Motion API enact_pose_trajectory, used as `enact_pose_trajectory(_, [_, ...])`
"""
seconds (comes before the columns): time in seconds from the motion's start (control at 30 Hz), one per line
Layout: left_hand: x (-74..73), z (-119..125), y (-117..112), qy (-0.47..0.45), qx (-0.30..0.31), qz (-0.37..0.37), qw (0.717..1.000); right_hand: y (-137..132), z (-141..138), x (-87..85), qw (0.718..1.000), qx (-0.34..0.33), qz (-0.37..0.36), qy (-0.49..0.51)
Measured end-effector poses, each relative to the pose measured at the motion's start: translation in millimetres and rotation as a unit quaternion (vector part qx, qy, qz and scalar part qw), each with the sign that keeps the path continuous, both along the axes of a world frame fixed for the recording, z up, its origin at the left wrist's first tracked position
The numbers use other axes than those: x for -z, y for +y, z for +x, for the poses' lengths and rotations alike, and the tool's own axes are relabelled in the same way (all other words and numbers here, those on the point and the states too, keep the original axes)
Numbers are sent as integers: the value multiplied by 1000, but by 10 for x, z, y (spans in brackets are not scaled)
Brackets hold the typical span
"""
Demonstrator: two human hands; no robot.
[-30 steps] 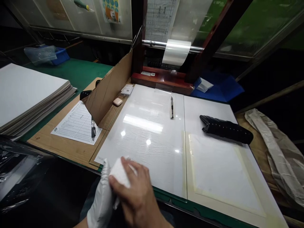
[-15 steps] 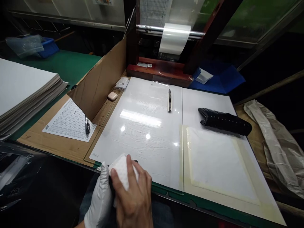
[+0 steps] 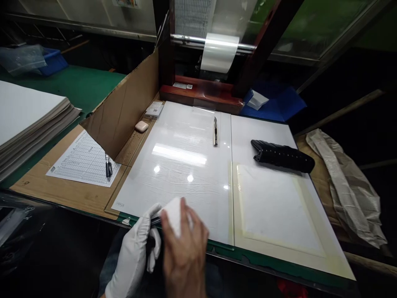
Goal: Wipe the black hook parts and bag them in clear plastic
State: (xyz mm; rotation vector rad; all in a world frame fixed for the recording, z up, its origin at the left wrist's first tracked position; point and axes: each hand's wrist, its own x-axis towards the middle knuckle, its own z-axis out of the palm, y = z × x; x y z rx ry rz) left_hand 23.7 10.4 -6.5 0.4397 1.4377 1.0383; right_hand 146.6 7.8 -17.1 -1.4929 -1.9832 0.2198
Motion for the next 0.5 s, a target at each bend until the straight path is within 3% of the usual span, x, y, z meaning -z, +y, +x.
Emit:
enact_pose_trajectory(0.1, [-77,-91,48,12,60,-20,998,61,192,-56,995,66,-58,44])
enact_pose_trajectory(0.17, [-179,-230,112,5,113,-10,994,118,315,-184,967,84,-179,163])
enact_pose_trajectory(0.2, [-235,-314,148,-3,147,-1,989,149,363,-267,932,73,-265,234])
enact_pose_trajectory(0.27, [-336,-480,217,-40,236,8,971,212,422,-436,828,12,-434,355])
enact_pose_trajectory(0.33, [-405,-596,267,-83,322,-7,943,265,434,-562,730,-77,-531,422])
enact_pose_trajectory(0.37, [-425,-624,281,-93,341,-16,935,284,427,-598,701,-109,-551,439])
enact_pose_trajectory(0.4, [-438,-634,289,-90,337,-19,937,296,416,-618,688,-122,-557,449])
enact_pose_trajectory(0.5, [-448,-586,283,-39,257,-5,966,306,384,-615,691,-95,-555,454])
